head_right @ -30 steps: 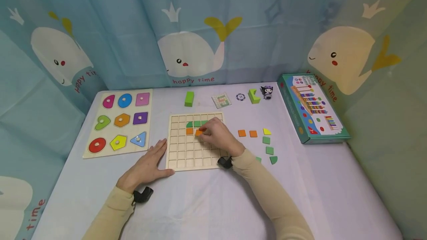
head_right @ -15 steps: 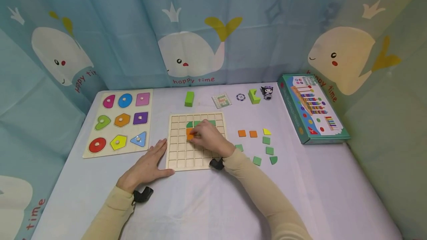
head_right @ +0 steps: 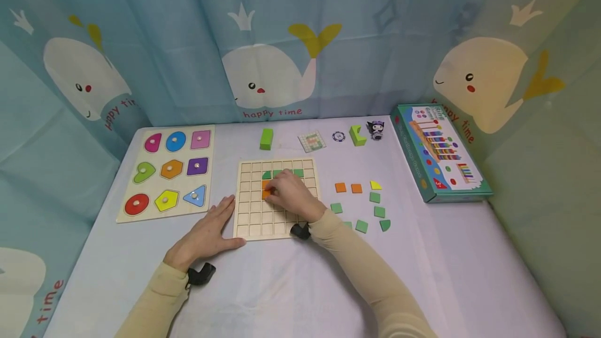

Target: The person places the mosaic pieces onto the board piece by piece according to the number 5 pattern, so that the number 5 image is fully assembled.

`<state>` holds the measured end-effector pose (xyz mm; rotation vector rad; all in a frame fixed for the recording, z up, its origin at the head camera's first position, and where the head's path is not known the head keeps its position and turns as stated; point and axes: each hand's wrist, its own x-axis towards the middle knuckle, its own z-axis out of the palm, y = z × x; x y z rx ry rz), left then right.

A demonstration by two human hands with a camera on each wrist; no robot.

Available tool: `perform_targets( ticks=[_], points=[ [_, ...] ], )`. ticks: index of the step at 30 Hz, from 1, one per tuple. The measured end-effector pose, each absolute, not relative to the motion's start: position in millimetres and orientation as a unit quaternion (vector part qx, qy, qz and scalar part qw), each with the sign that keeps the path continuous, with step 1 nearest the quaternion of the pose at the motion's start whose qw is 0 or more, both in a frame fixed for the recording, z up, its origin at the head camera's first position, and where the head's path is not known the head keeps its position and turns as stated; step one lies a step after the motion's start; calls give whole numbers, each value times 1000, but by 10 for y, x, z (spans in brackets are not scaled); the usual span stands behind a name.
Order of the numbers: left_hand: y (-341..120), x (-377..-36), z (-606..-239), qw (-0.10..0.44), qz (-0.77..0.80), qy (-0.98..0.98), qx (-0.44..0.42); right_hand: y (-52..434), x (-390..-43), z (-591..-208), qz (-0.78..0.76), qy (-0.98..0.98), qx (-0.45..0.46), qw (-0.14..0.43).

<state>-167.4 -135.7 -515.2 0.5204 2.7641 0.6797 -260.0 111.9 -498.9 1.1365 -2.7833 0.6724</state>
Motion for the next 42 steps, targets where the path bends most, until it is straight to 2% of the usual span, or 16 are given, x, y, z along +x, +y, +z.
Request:
perform_targets(
  ticks=[22, 29, 42],
  points=[
    [-1365, -1672, -5169, 114, 235, 948, 182, 1160, -2584, -4982, 224, -900, 373, 34],
    [-1362, -1674, -5184, 115, 234, 949, 175, 1397, -2594, -4857, 266, -896, 355, 24],
    [-1342, -1674, -5160, 114, 237, 949, 172, 2051, -2589, -4828, 287, -909, 297, 51]
  ],
)
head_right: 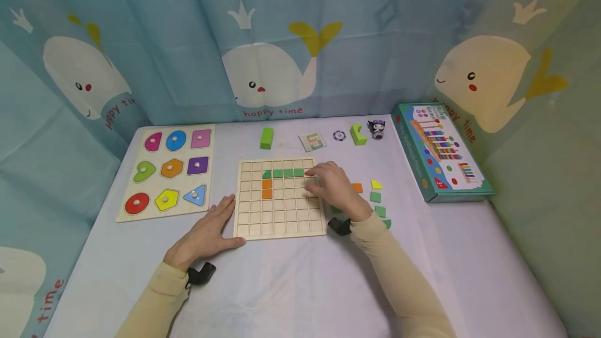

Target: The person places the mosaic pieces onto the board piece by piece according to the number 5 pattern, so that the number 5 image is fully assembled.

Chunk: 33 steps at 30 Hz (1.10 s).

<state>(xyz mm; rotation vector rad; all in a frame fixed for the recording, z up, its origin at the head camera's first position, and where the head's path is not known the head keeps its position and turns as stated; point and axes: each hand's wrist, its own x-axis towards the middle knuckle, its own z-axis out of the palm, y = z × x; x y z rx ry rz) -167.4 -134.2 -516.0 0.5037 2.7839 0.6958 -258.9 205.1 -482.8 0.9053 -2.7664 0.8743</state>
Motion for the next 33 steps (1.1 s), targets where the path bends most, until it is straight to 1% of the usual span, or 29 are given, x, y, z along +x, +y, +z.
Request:
perform_targets(
  ticks=[7, 12, 20, 33],
  points=[
    [-1336, -1671, -5144, 115, 239, 949, 173, 2374, -2555, -4845, 279, -929, 239, 47],
    [-1352, -1675, -5150, 116, 239, 947, 179, 2553, -2553, -4867, 273, -936, 218, 35],
    [-1365, -1678, -5171, 113, 241, 946, 186, 2689, -2536, -4871, 251, -942, 222, 24],
    [-1368, -1676, -5170, 110, 242, 945, 192, 2747, -2526, -4925, 233, -948, 218, 16]
  ],
)
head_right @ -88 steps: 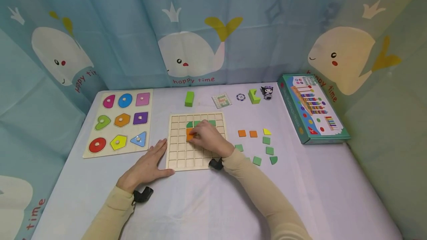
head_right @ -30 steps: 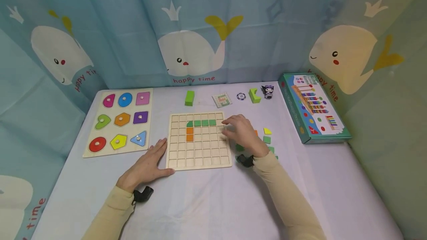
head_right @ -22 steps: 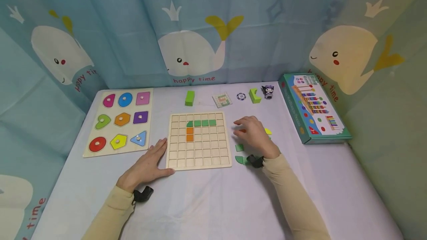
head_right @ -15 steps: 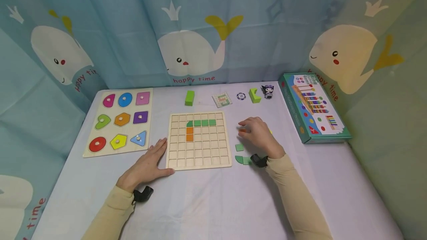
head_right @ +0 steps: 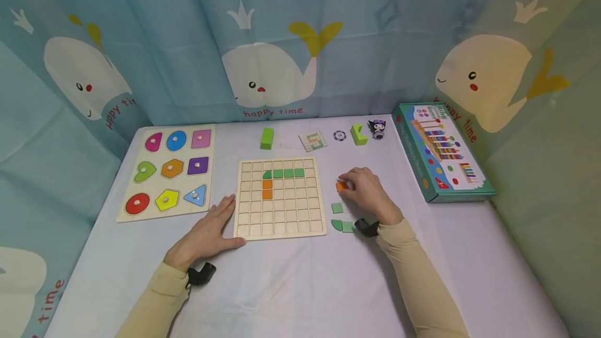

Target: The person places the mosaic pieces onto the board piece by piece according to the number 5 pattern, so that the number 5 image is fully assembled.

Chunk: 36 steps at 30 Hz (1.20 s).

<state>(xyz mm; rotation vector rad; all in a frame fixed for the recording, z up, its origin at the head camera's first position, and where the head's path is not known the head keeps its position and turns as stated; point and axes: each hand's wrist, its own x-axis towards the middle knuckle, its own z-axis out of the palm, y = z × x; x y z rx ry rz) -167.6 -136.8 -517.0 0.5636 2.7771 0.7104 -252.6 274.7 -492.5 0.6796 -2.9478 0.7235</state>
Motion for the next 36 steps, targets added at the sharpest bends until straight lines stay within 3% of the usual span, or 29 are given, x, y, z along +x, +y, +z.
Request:
perform_targets(
  ticks=[7, 17, 36],
  points=[
    [-1365, -1679, -5178, 112, 237, 946, 189, 2755, -2555, -4970, 221, -954, 205, 8],
    [-1367, -1683, -5177, 111, 235, 947, 188, 2696, -2555, -5038, 197, -961, 192, 42],
    [-1357, -1685, -5171, 116, 231, 948, 185, 2459, -2599, -4968, 301, -925, 218, 76]
  ],
)
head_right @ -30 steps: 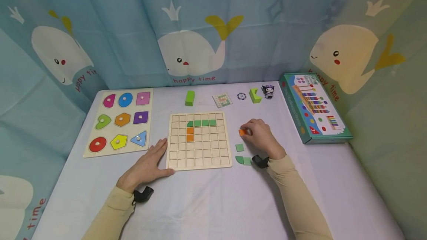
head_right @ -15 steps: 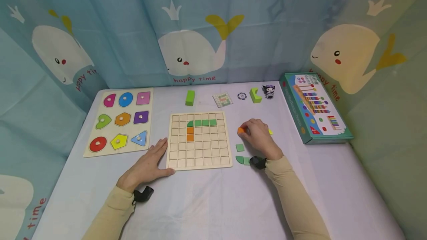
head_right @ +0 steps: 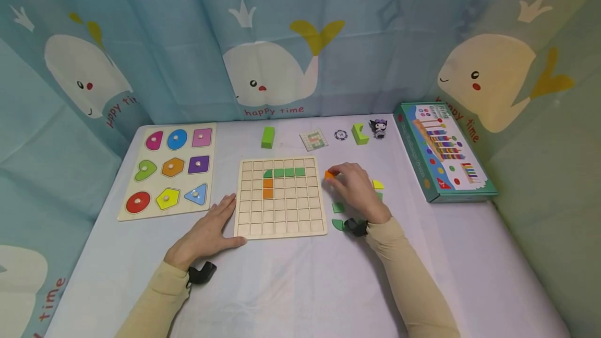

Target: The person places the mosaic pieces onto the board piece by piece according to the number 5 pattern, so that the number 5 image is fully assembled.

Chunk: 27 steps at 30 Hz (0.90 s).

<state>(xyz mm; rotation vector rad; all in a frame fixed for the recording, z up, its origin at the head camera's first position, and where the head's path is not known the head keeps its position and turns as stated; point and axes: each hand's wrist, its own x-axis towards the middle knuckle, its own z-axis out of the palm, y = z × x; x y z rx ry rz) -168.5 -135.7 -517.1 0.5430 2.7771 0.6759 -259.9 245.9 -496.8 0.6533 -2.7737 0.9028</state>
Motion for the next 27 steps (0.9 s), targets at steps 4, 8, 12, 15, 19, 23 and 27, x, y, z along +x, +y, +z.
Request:
perform_targets(
  ticks=[4, 8, 12, 15, 19, 23, 27],
  points=[
    [-1356, -1682, -5164, 114, 233, 948, 185, 2376, -2600, -4921, 303, -925, 220, 64],
    [-1350, -1682, -5166, 114, 235, 947, 185, 2290, -2607, -4909, 308, -919, 235, 63],
    [-1346, -1683, -5168, 116, 233, 948, 184, 2195, -2617, -4931, 308, -912, 259, 75],
    [-1348, -1685, -5166, 118, 233, 948, 183, 2118, -2617, -4943, 307, -908, 273, 81],
    [-1351, -1687, -5163, 121, 234, 947, 181, 2003, -2612, -4949, 297, -907, 288, 78],
    [-1352, -1691, -5160, 122, 233, 948, 181, 1876, -2608, -4945, 292, -907, 297, 62],
    [-1355, -1692, -5158, 122, 230, 948, 181, 1754, -2600, -4952, 299, -902, 308, 41]
  ],
)
